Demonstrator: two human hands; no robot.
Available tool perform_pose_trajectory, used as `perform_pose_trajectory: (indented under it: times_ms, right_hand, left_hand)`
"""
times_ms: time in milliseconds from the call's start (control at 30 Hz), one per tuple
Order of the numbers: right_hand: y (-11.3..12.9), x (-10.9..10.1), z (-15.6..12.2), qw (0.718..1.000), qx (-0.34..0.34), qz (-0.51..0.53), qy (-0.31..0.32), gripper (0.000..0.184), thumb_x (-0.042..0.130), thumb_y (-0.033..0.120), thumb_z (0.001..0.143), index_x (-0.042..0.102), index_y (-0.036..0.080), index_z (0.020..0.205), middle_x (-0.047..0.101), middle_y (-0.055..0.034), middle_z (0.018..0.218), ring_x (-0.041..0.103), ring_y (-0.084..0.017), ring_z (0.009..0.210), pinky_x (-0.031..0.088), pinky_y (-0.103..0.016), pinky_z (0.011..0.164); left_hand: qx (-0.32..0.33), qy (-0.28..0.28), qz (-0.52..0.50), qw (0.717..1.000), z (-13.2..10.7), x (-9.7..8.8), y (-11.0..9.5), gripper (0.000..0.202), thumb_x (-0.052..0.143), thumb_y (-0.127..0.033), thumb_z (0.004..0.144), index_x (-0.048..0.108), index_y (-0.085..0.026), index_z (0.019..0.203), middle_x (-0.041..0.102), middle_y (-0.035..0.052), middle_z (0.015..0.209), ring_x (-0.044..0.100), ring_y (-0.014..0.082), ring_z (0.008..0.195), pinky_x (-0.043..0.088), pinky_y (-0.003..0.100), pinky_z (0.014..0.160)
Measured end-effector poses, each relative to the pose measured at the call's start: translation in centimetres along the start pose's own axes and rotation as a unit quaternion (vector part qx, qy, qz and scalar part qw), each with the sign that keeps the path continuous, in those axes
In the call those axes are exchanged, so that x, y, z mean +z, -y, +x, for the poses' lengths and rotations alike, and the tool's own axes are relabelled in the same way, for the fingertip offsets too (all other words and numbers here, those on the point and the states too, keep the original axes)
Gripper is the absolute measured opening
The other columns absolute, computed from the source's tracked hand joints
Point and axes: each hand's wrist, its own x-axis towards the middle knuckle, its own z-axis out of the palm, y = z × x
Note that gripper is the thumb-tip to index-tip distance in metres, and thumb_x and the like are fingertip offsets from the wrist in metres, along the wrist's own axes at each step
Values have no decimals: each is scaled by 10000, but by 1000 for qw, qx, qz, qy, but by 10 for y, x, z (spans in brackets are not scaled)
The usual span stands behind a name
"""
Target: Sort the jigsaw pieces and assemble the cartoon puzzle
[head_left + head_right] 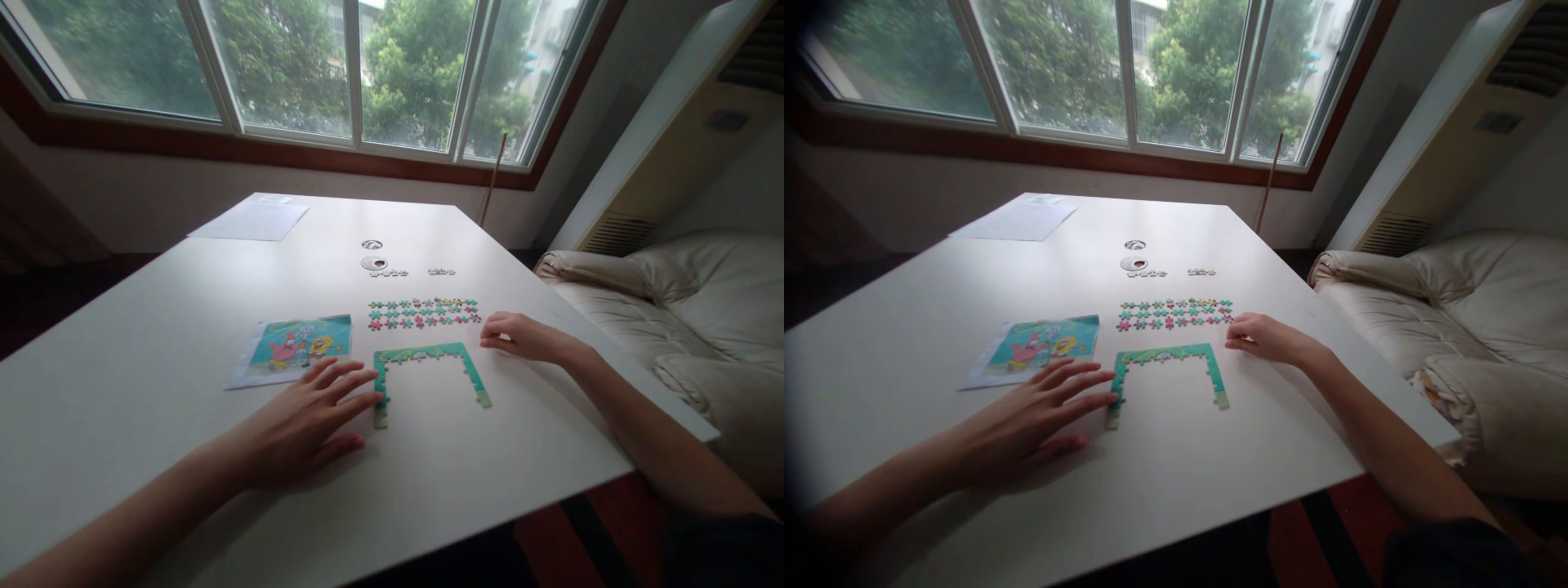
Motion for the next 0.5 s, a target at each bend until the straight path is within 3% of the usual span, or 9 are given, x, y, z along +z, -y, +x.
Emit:
perform_pose_trajectory:
  times_ms: [67, 167, 233, 500]
  right_hand:
    - [9, -4, -3, 1000, -2, 16, 8, 319, 527, 439, 809, 626, 171, 950, 610, -92, 936, 542, -189, 872, 420, -307, 774]
    - [21, -6, -8, 999, 10, 20, 29, 705, 657, 531, 654, 477, 191, 1245, 518, -117, 1194, 447, -250, 1111, 372, -369, 918]
    - [26, -4, -9, 999, 12, 15, 48, 853, 681, 560, 600, 400, 195, 1318, 460, -123, 1274, 389, -274, 1178, 323, -398, 977]
    - [30, 3, -5, 997, 16, 10, 73, 883, 648, 610, 606, 388, 189, 1337, 442, -127, 1273, 375, -286, 1169, 313, -411, 994]
  left_hand:
    - [8, 10, -16, 1000, 0, -5, -3, 359, 475, -399, 864, 482, -285, 1205, 454, 42, 1323, 373, 279, 1217, 290, 443, 1011]
    - [22, 24, -32, 999, 1, -11, -6, 357, 497, -418, 846, 500, -290, 1180, 451, 43, 1325, 396, 278, 1202, 286, 447, 1016]
    - [28, 37, -39, 998, 1, -13, -7, 376, 506, -435, 835, 498, -287, 1181, 463, 45, 1313, 406, 277, 1195, 288, 444, 1017]
    - [19, 59, -22, 998, 1, -8, -4, 386, 455, -443, 864, 458, -279, 1213, 446, 37, 1329, 372, 273, 1206, 274, 448, 1008]
